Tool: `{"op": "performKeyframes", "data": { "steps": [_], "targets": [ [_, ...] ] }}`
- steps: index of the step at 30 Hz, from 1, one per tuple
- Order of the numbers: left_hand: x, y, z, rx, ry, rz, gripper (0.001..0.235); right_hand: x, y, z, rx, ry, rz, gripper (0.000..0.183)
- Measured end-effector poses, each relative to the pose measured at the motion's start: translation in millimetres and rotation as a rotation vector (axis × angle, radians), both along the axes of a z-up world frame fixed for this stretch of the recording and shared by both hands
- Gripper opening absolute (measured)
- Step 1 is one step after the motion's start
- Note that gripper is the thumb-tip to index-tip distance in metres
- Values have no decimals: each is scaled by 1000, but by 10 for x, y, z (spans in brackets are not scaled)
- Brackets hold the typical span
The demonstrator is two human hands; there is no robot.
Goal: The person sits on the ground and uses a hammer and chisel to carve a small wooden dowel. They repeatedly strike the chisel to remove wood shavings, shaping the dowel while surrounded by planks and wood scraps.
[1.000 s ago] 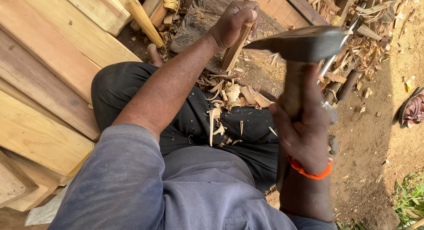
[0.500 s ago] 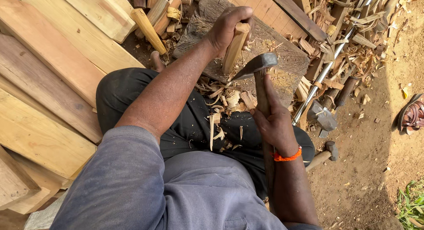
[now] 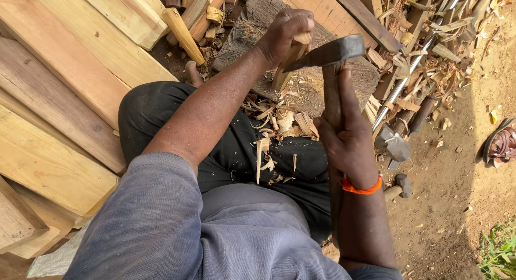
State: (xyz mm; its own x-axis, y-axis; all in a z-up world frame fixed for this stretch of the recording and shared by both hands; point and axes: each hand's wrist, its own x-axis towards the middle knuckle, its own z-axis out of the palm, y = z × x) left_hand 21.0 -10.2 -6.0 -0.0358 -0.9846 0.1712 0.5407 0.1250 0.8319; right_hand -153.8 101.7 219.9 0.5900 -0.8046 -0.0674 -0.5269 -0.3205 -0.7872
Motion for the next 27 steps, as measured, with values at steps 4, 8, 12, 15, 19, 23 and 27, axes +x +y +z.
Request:
{"op": "performKeyframes", "data": {
  "steps": [4,8,12,15,19,23,27],
  "targets": [
    [2,19,46,27,-10,-46,34,-254,163,262,-133,50,-99,94],
    [45,37,27,20,31,-89,34,-243,371,610,11,-435,-332,96],
    [-25,10,-73,47,38,-62,36,-15,173,291,-193,98,-13,88],
    [-67,-27,-111,-120,-4,107,36,16,65,-97,-70,142,37,87],
    [-123,-46,-200,-87,-20,101,36,-247,214,22,-155,167,-10,84],
    [-43,-52,-258,2,36,-80,36,-129,407,513,5,-315,-346,94],
    [-64,-71,-228,-65,-126,37,38,138,263,286,-113,64,-63,88]
  ]
}}
